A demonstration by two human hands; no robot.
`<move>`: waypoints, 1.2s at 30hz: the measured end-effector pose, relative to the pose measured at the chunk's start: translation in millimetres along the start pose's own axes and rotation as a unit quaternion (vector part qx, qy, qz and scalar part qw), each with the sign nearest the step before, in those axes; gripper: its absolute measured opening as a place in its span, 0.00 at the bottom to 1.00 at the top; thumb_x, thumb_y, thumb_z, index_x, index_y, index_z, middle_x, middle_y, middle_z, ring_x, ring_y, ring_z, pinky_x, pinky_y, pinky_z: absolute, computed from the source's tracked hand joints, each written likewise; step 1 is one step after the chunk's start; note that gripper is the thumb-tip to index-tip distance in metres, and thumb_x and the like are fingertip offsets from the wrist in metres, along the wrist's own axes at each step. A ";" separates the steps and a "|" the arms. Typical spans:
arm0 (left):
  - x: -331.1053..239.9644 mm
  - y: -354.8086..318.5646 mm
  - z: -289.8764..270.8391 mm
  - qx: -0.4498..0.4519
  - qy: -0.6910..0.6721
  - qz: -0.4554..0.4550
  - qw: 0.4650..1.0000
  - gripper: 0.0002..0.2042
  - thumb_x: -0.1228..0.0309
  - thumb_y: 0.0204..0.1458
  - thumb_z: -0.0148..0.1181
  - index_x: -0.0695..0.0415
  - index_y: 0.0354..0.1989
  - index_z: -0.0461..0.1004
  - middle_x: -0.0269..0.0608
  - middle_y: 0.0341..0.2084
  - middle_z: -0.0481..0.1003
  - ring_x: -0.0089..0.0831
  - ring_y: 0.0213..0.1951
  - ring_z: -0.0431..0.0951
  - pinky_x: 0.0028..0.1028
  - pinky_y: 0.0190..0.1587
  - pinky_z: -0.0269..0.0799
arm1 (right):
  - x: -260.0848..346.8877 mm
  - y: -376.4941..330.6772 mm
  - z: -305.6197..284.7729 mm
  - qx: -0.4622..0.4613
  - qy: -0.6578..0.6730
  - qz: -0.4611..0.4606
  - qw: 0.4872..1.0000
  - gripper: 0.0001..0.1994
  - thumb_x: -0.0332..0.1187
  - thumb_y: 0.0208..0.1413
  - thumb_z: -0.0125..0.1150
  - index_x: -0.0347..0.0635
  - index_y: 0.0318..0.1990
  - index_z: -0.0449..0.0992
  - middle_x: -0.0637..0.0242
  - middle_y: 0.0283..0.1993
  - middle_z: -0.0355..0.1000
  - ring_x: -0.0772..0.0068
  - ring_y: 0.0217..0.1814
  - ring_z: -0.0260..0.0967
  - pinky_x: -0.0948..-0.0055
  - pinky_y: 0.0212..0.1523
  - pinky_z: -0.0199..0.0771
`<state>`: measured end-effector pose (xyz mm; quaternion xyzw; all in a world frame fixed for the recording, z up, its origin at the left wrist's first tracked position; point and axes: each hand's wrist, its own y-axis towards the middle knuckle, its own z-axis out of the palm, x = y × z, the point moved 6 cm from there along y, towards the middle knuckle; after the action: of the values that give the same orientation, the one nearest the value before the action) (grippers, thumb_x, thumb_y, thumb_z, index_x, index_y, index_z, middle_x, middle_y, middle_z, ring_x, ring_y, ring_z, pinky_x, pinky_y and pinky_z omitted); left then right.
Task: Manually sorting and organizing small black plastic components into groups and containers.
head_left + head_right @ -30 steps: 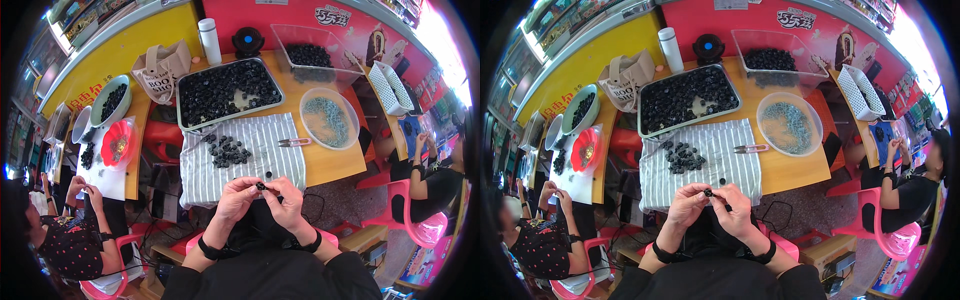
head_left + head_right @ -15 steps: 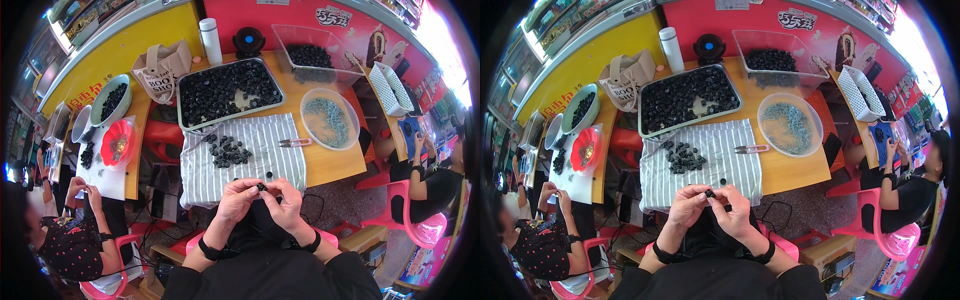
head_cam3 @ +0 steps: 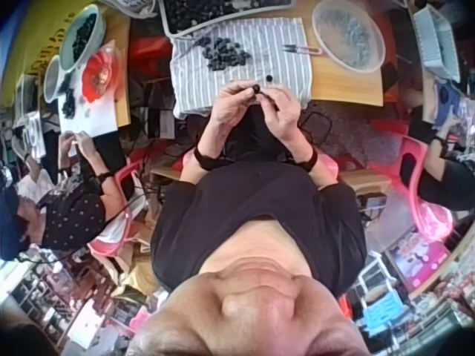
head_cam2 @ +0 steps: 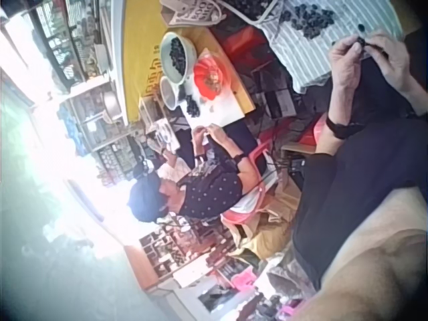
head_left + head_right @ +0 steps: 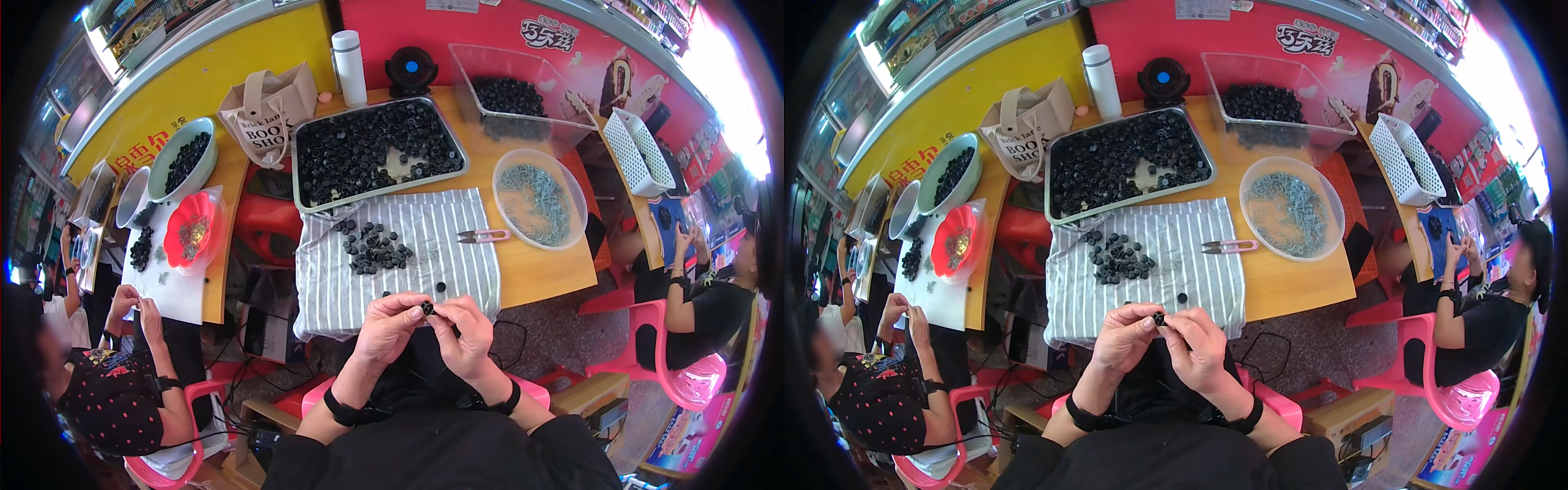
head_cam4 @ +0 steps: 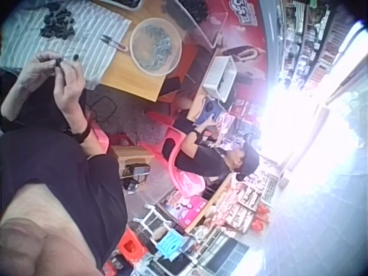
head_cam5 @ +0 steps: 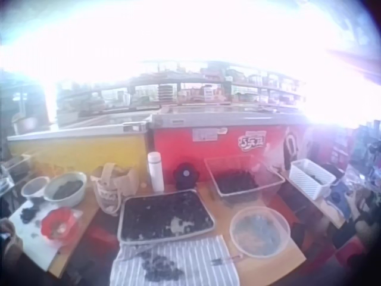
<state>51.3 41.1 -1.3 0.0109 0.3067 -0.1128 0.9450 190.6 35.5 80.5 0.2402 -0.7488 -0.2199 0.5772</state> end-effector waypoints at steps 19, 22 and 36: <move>-5.0 -0.8 11.0 0.053 0.016 0.040 0.998 0.10 0.78 0.59 0.60 0.66 0.48 0.80 0.48 0.45 0.76 0.34 0.47 0.77 0.31 0.52 0.75 | 3.0 -4.5 3.4 -0.015 -0.015 -0.096 0.995 0.12 0.18 0.45 0.72 0.32 0.37 0.77 0.58 0.33 0.74 0.64 0.28 0.71 0.72 0.27 0.71; -4.8 -0.7 11.7 0.050 0.003 0.043 0.998 0.10 0.79 0.60 0.59 0.65 0.48 0.80 0.47 0.45 0.76 0.34 0.47 0.77 0.31 0.51 0.75 | 5.2 -3.9 6.1 -0.017 -0.023 -0.109 0.994 0.10 0.18 0.50 0.70 0.33 0.40 0.77 0.56 0.33 0.75 0.67 0.28 0.72 0.74 0.28 0.73; -4.8 0.4 11.0 0.033 0.018 0.068 0.997 0.10 0.80 0.60 0.57 0.65 0.48 0.80 0.47 0.45 0.76 0.34 0.48 0.78 0.32 0.51 0.76 | 5.1 -5.6 8.6 -0.043 -0.046 -0.117 0.991 0.10 0.17 0.49 0.69 0.31 0.40 0.77 0.55 0.34 0.75 0.65 0.28 0.72 0.74 0.27 0.73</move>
<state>54.0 41.5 10.4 0.0650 0.3180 -0.0585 0.9441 181.8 28.4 78.9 0.2903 -0.7314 -0.3289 0.5221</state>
